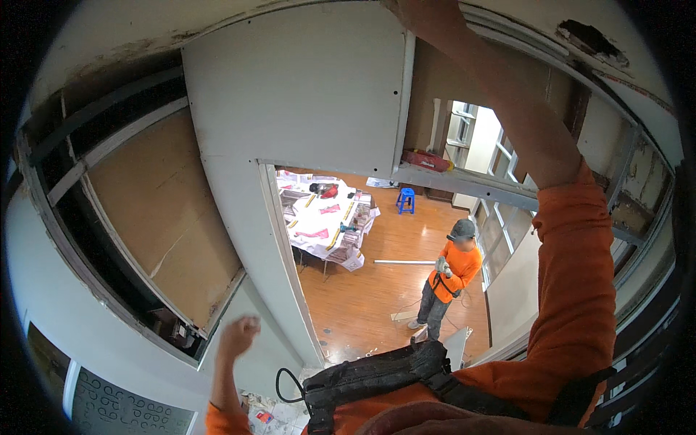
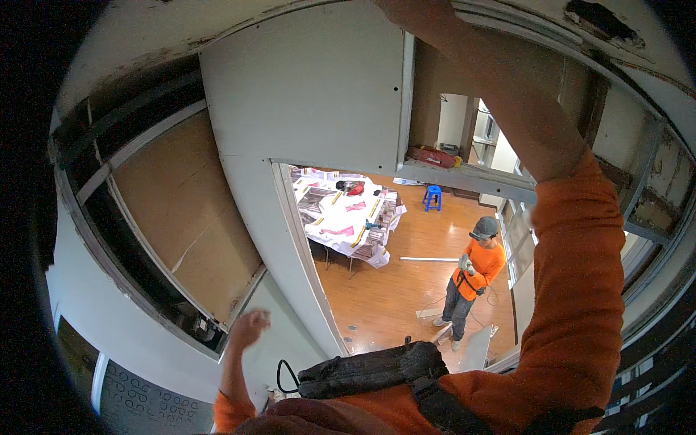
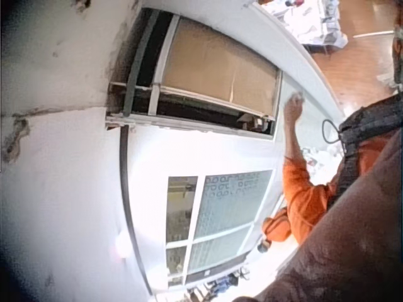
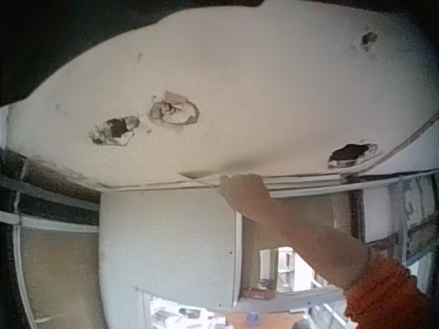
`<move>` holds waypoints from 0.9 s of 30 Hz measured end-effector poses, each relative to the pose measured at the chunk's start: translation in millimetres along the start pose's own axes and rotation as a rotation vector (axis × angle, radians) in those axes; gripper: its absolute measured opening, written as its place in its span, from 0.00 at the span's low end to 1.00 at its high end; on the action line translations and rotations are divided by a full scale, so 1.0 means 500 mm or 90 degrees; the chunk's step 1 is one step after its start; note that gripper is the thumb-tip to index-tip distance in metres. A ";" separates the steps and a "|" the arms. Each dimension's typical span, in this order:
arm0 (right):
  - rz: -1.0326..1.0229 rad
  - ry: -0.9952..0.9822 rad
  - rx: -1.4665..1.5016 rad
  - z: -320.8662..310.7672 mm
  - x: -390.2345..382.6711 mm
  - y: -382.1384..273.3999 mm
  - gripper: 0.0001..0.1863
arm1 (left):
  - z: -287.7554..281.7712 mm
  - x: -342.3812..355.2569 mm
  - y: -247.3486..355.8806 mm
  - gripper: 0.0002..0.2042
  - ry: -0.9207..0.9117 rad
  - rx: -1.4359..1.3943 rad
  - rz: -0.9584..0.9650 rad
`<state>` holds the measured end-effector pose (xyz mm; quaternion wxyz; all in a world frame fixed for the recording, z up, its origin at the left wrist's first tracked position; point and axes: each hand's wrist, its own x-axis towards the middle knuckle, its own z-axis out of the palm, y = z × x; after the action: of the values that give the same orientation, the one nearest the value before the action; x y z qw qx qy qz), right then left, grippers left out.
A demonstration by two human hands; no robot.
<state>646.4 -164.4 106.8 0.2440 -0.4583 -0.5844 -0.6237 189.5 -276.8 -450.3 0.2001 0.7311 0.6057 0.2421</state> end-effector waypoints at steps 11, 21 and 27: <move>-0.015 -0.323 0.298 0.155 -0.062 -0.135 0.19 | 0.275 -0.178 -0.090 0.15 -0.091 -0.305 -0.115; 0.062 0.040 0.189 0.044 -0.146 -0.023 0.23 | 0.531 -0.484 -0.410 0.29 -0.150 0.043 -0.154; 0.094 -0.080 0.126 0.035 -0.151 -0.026 0.23 | 0.550 -0.587 -0.393 0.15 -0.219 -0.223 -0.141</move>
<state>675.3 -162.9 34.0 0.2962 -0.5116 -0.6217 -0.5138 154.5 -528.2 -818.9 0.4487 0.6453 0.5877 0.1917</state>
